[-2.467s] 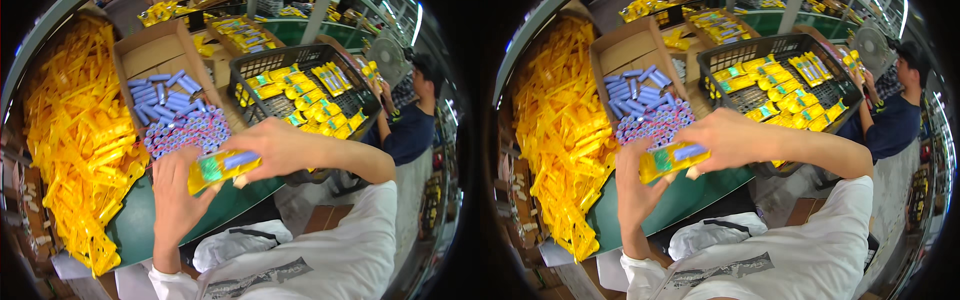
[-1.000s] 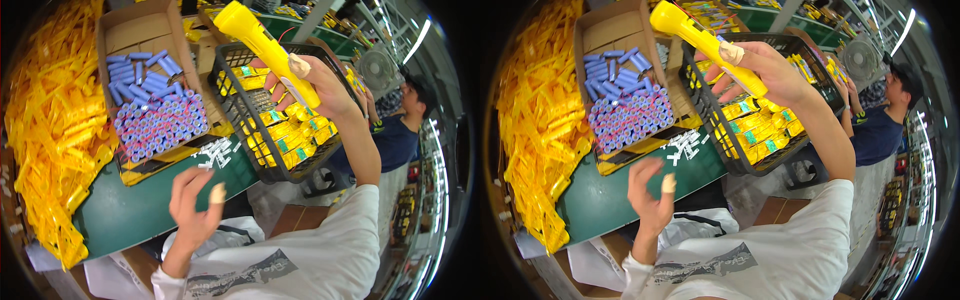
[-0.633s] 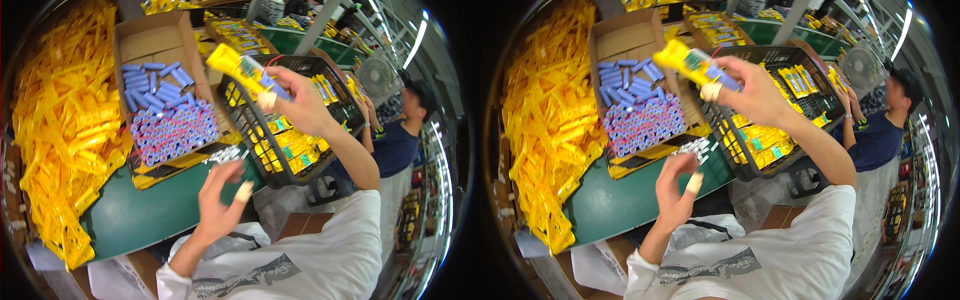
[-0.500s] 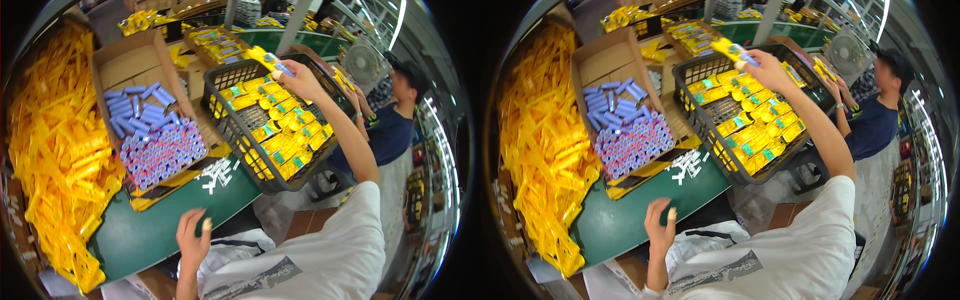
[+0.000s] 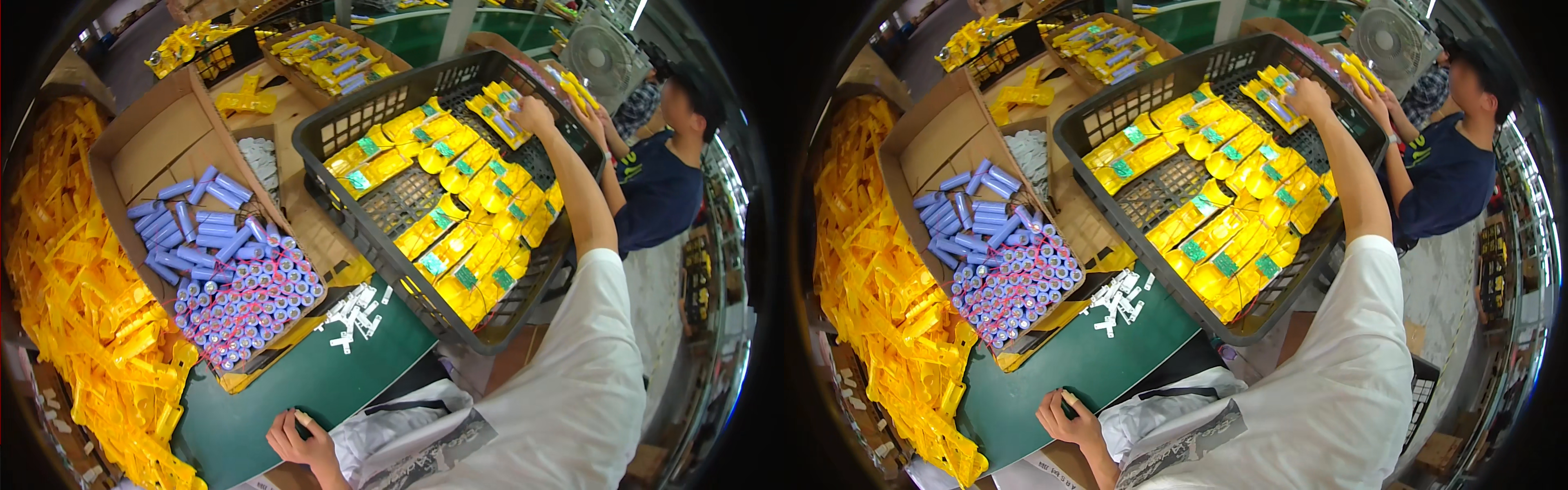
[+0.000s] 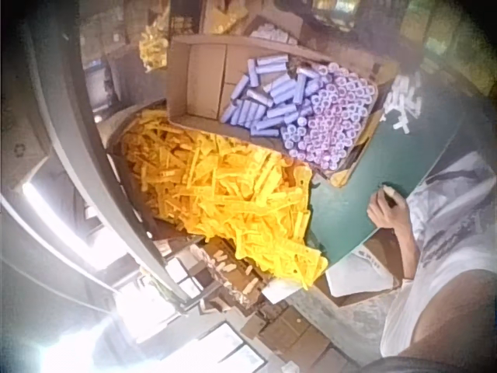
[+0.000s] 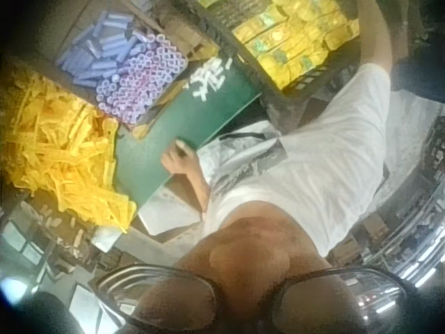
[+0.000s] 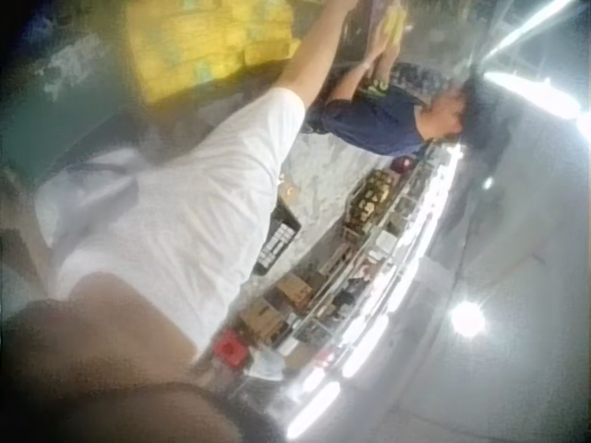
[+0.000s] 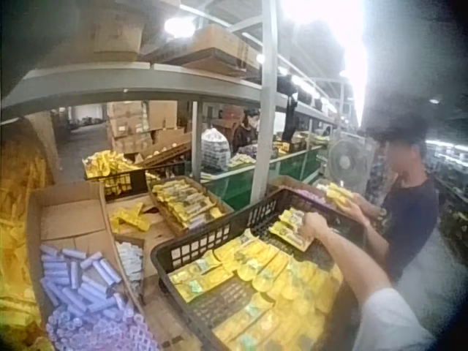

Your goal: The person assembles flashlights by taking cylindrical batteries and components from containers and fitting them into plastic casings by hand.

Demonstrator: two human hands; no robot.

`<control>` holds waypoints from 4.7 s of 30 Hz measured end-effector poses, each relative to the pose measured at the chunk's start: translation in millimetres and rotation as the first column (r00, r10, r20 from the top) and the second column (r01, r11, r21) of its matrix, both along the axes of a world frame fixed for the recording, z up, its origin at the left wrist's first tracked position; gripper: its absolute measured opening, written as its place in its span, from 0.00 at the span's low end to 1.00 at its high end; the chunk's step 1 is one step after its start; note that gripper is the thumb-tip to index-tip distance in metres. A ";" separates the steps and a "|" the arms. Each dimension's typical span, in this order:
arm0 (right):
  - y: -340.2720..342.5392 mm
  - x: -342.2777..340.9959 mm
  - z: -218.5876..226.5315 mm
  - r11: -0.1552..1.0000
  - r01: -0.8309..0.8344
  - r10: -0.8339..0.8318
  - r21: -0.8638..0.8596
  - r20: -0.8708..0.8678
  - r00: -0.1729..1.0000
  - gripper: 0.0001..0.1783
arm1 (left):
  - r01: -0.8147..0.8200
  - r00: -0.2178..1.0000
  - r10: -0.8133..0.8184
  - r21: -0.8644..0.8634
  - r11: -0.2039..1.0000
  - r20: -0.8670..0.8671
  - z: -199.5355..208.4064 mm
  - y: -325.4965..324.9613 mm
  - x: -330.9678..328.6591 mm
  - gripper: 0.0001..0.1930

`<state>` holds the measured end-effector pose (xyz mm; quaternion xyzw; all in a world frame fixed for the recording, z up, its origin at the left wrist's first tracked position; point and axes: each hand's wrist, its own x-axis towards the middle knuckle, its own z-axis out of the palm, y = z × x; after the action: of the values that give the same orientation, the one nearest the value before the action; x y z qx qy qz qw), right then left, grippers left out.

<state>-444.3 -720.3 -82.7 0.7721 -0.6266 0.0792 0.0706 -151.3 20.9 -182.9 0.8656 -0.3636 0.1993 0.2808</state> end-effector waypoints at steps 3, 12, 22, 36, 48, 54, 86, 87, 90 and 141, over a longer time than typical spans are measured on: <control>1.6 -2.7 8.6 0.997 0.021 -0.027 -0.077 -0.077 0.997 0.26 | 0.017 1.000 -0.017 -0.009 1.000 -0.005 -1.6 -2.1 -0.7 0.05; 99.5 88.5 40.1 0.844 -0.482 0.450 0.236 0.176 0.875 0.36 | 0.044 0.998 -0.044 0.001 0.999 0.036 -4.6 5.4 -1.3 0.04; 61.4 100.8 -3.6 0.859 -0.158 0.185 0.487 -0.008 0.983 0.56 | 0.039 0.998 -0.036 -0.046 0.998 0.058 -2.1 5.2 -0.5 0.03; 151.6 69.5 93.0 0.949 -0.288 0.109 0.132 0.718 0.688 0.35 | 0.124 0.992 -0.126 -0.083 0.989 -0.017 -0.5 4.7 0.4 0.03; 557.8 203.4 75.4 0.654 -0.695 0.209 0.299 0.811 0.546 0.28 | 0.422 0.904 -0.416 -0.058 0.905 0.099 167.6 -0.8 0.9 0.33; 595.2 241.6 -17.9 0.493 -0.709 0.264 0.505 0.689 0.675 0.31 | 0.339 0.811 -0.380 -0.173 0.925 -0.445 83.9 58.5 43.2 0.31; 553.5 208.2 -65.7 0.104 -0.957 0.367 0.270 0.884 0.289 0.32 | 0.504 0.826 -0.509 -0.086 0.859 -0.241 20.3 50.5 61.4 0.09; 554.1 207.7 -65.6 0.107 -0.957 0.369 0.271 0.883 0.292 0.32 | 0.436 0.827 -0.472 -0.181 0.882 -0.307 17.5 50.8 58.5 0.06; 555.9 207.8 -64.8 0.100 -0.959 0.380 0.266 0.880 0.284 0.29 | 0.063 0.768 -0.331 -0.450 0.891 -0.548 15.2 48.8 54.3 0.08; 562.2 200.9 -56.1 0.188 -0.938 0.421 0.290 0.839 0.344 0.14 | 0.496 0.854 -0.487 0.001 0.869 -0.184 47.8 44.1 55.3 0.08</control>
<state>-243.4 -158.1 -138.8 0.8516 -0.1252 0.0678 -0.5044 -95.9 65.0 -135.1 0.7649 -0.5507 0.0341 0.3326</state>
